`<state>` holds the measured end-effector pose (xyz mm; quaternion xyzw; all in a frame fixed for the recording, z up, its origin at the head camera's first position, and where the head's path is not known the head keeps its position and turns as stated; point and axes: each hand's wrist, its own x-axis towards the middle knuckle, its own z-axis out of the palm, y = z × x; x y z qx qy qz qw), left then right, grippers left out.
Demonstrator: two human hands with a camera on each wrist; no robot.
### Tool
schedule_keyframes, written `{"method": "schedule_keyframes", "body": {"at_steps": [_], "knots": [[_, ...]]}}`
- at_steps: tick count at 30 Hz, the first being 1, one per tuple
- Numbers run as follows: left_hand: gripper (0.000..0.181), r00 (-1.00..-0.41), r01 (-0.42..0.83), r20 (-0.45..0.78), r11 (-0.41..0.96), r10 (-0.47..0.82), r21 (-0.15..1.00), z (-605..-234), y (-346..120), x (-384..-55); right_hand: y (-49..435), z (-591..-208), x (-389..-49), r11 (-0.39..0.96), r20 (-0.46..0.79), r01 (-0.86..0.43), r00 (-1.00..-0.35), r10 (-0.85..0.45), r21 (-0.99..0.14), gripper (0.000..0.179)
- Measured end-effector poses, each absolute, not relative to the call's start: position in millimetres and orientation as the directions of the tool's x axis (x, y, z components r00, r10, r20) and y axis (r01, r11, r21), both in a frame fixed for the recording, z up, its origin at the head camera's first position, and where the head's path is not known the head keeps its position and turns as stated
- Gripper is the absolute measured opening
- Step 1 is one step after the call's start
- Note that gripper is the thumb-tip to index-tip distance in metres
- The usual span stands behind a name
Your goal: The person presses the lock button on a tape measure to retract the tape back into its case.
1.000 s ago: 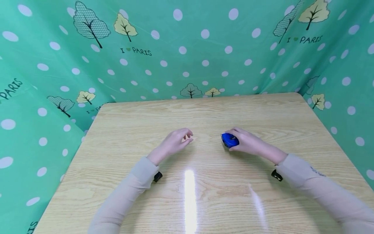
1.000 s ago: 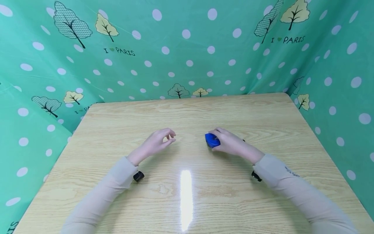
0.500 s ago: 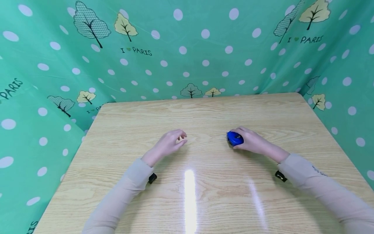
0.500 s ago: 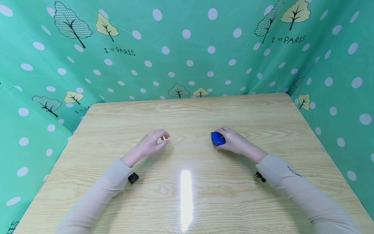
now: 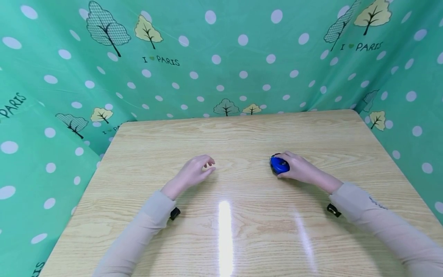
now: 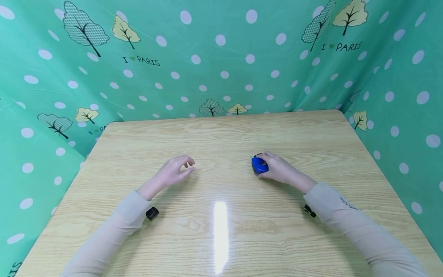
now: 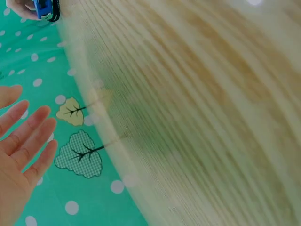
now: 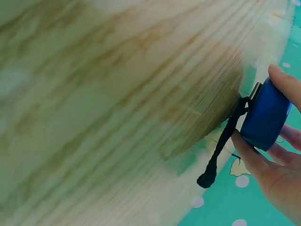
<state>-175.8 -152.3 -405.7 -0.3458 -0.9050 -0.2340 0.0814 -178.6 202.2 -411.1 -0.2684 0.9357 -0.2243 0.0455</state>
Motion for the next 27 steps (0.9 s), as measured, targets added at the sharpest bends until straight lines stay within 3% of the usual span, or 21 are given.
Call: {"method": "schedule_keyframes", "body": {"at_steps": [27], "knots": [[0.012,-0.755,0.656,0.295,0.664,0.586,0.359,-406.9,-165.3,-169.0,204.6,-419.6,-176.8,0.764,0.049,-0.499,-0.848,-0.528,-0.408,0.066]]}}
